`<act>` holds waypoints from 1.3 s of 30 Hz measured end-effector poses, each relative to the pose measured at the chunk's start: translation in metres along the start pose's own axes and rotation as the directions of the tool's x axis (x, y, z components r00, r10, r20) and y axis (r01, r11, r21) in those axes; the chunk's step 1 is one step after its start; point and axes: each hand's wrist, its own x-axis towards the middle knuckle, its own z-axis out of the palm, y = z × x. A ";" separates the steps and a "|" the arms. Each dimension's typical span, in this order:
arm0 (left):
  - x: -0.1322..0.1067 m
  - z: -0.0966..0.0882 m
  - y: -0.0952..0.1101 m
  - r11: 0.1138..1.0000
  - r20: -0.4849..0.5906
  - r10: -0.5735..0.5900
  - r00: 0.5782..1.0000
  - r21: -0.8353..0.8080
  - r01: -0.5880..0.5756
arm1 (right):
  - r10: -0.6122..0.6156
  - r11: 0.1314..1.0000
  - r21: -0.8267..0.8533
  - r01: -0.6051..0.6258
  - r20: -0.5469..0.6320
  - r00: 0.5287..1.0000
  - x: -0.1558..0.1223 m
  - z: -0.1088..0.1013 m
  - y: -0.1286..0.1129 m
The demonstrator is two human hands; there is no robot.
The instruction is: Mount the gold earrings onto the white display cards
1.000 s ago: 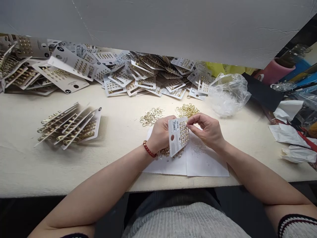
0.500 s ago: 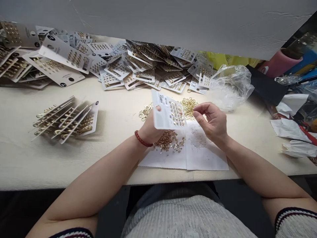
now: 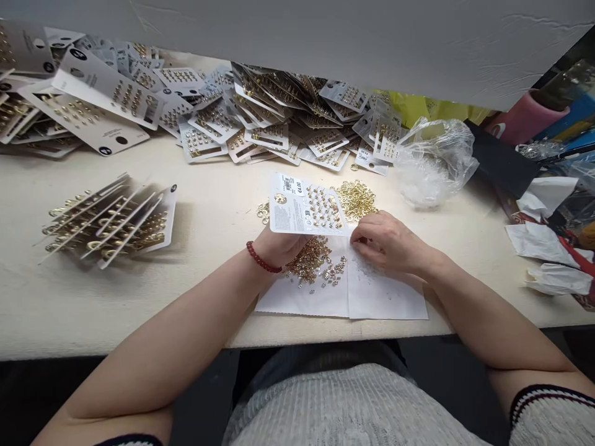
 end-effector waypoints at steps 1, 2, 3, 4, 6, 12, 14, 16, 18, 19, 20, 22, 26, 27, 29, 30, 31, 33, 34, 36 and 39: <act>0.000 0.000 0.000 1.000 0.005 0.004 1.000 0.021 -0.004 | -0.005 1.000 -0.002 0.005 0.013 1.000 0.000 -0.001 0.000; 0.000 0.000 0.000 0.999 -0.002 0.003 1.000 0.032 -0.002 | -0.010 1.000 0.002 0.010 0.026 1.000 0.000 -0.003 0.001; 0.000 0.001 0.001 0.999 -0.016 -0.007 1.000 0.035 0.007 | -0.011 1.000 0.012 0.010 0.031 0.999 -0.001 -0.004 0.003; 0.000 0.002 0.001 0.999 -0.029 -0.022 0.999 0.033 0.023 | -0.006 1.000 0.023 0.005 0.029 1.000 -0.001 -0.005 0.005; 0.000 0.004 0.003 0.999 -0.038 -0.042 0.998 0.020 0.043 | 0.021 0.999 0.038 -0.021 0.006 1.000 -0.002 -0.007 0.010; 0.000 0.007 0.005 0.998 0.001 -0.060 0.998 0.015 0.060 | 0.043 0.999 0.022 -0.042 -0.014 0.999 -0.004 -0.008 0.016; 0.000 0.007 0.005 0.997 0.004 -0.082 0.997 0.010 0.082 | 0.027 0.999 0.025 -0.027 -0.005 1.000 -0.003 -0.007 0.015; -0.001 0.008 0.006 0.995 -0.004 -0.095 0.995 -0.002 0.095 | 0.034 0.999 0.025 -0.034 -0.013 0.999 -0.003 -0.007 0.014; -0.001 0.009 0.006 0.996 -0.017 -0.092 0.996 -0.010 0.091 | 0.043 0.999 0.032 -0.043 -0.020 0.999 -0.003 -0.008 0.013; -0.001 0.010 0.006 0.996 -0.021 -0.087 0.996 -0.012 0.087 | 0.038 0.998 0.041 -0.037 -0.012 0.999 -0.003 -0.010 0.012; -0.001 0.010 0.006 0.996 -0.021 -0.083 0.996 -0.016 0.083 | 0.021 0.998 0.055 -0.021 0.006 1.000 -0.003 -0.011 0.011; -0.001 0.011 0.005 0.996 -0.010 -0.080 0.997 -0.031 0.080 | -0.034 0.995 0.092 0.029 0.058 0.998 -0.003 -0.012 0.007; -0.001 0.011 0.005 0.996 0.002 -0.077 0.997 -0.048 0.077 | -0.097 0.988 0.128 0.081 0.122 0.988 -0.002 -0.008 -0.001; -0.001 0.011 0.005 0.996 0.002 -0.080 0.997 -0.046 0.080 | -0.095 0.989 0.123 0.079 0.127 0.987 -0.002 -0.006 -0.002; -0.001 0.011 0.005 0.995 0.004 -0.089 0.996 -0.038 0.089 | -0.086 0.991 0.109 0.073 0.128 0.988 -0.002 -0.002 -0.005; -0.001 0.011 0.005 0.995 0.006 -0.091 0.996 -0.035 0.091 | -0.085 0.992 0.105 0.072 0.122 0.989 -0.001 -0.001 -0.005; -0.001 0.011 0.005 0.996 0.007 -0.088 0.996 -0.032 0.089 | -0.085 0.992 0.105 0.074 0.113 0.990 -0.001 -0.001 -0.006; -0.001 0.011 0.004 0.997 0.011 -0.075 0.997 -0.032 0.076 | -0.095 0.990 0.112 0.086 0.082 0.992 -0.001 -0.002 -0.006; 0.000 0.010 0.003 0.997 0.014 -0.067 0.998 -0.031 0.067 | -0.100 0.989 0.116 0.092 0.065 0.993 -0.001 -0.003 -0.006; 0.000 0.010 0.001 0.999 0.017 -0.043 0.999 -0.022 0.044 | -0.103 0.987 0.130 0.097 0.041 0.994 -0.001 -0.007 -0.005; 0.000 0.009 -0.001 1.000 0.026 -0.013 1.000 0.022 0.012 | -0.085 0.985 0.152 0.078 0.042 0.995 -0.003 -0.012 -0.001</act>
